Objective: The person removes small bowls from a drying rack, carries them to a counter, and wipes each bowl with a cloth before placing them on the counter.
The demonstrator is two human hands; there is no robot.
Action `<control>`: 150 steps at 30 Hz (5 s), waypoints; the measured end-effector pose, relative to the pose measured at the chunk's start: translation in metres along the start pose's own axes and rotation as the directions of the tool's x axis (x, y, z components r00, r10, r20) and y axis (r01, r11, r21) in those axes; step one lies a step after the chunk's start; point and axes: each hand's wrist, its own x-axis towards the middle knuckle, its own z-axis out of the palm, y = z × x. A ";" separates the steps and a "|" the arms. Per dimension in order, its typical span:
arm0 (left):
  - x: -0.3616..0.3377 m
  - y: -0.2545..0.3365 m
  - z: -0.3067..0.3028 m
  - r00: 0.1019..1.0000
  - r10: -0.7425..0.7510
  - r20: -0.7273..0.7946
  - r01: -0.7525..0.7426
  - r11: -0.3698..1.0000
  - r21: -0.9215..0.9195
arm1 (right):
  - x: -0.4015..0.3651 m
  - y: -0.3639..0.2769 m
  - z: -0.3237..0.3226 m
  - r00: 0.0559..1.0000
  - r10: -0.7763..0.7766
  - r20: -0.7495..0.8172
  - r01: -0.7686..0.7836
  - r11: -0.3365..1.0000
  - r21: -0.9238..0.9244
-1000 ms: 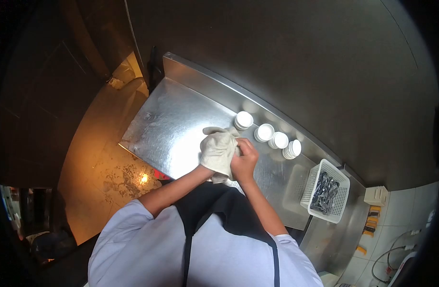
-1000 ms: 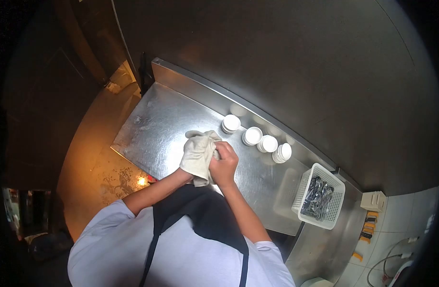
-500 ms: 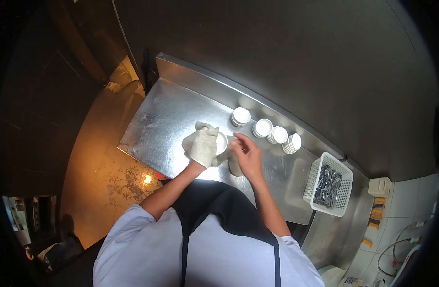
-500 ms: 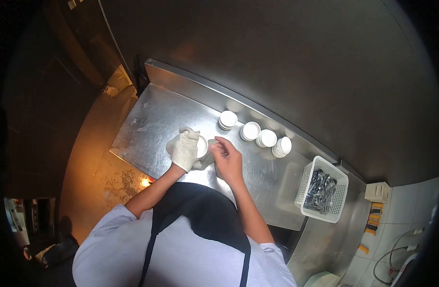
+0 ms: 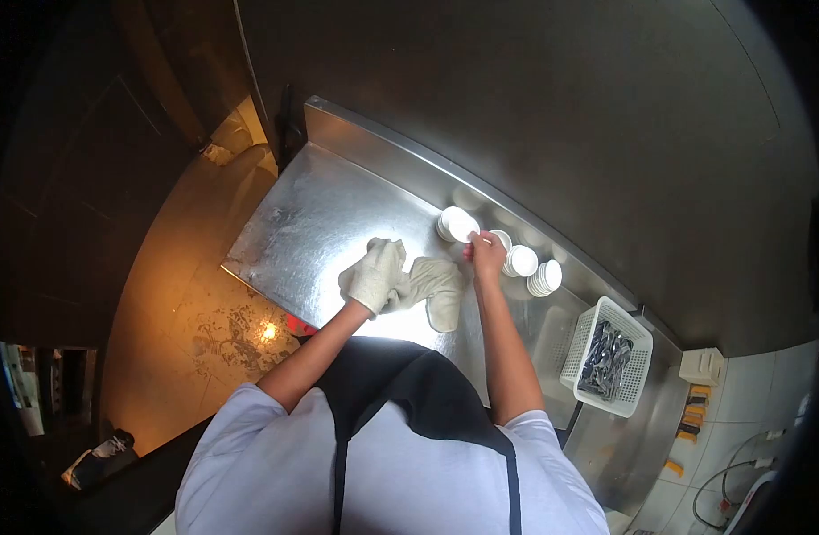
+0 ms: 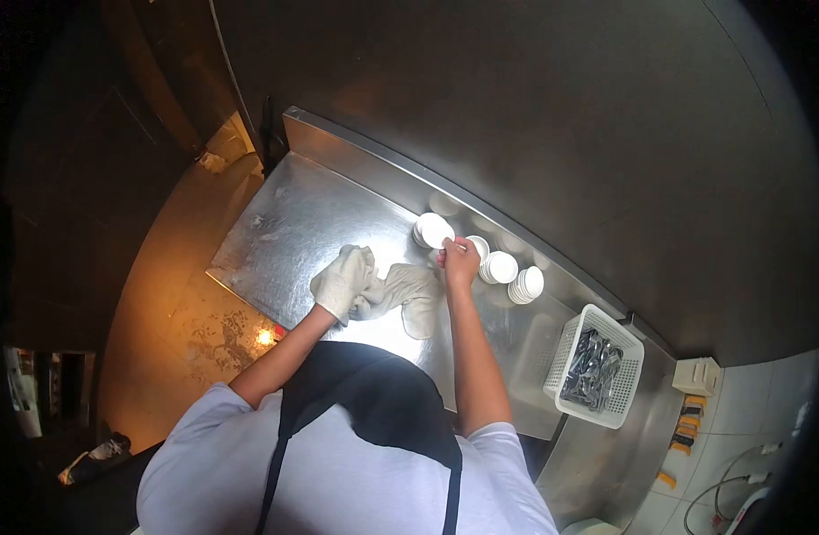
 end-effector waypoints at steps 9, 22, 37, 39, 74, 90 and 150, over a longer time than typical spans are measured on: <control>0.000 0.016 -0.013 0.980 -0.007 0.198 -0.004 0.998 0.057 | 0.008 -0.017 -0.047 0.880 -0.455 -0.132 0.137 0.512 -0.848; -0.014 0.036 -0.019 0.979 -0.073 0.190 0.091 0.992 -0.089 | 0.021 -0.013 -0.083 0.779 -0.627 -0.018 0.300 0.398 -0.867; -0.018 0.056 -0.020 0.952 0.221 0.211 0.082 0.478 -0.874 | -0.100 -0.034 -0.017 0.925 -0.247 0.288 0.363 0.796 -0.484; -0.011 0.026 -0.024 0.868 0.164 0.468 0.485 -0.080 -0.871 | -0.103 0.029 -0.021 0.763 -0.516 0.388 0.619 0.411 -0.670; -0.017 0.036 -0.030 0.861 -0.014 0.508 0.471 -0.350 -0.810 | -0.168 -0.090 0.061 0.549 -0.524 0.651 0.722 0.689 -0.054; -0.003 0.010 -0.017 0.987 -0.159 -0.006 0.102 0.656 -0.748 | -0.160 -0.072 0.018 0.867 -0.034 0.497 0.138 0.975 -0.174; -0.025 -0.118 0.004 0.976 0.080 0.204 -0.150 0.922 0.356 | -0.100 0.089 -0.116 0.937 0.195 0.289 -0.315 0.828 0.464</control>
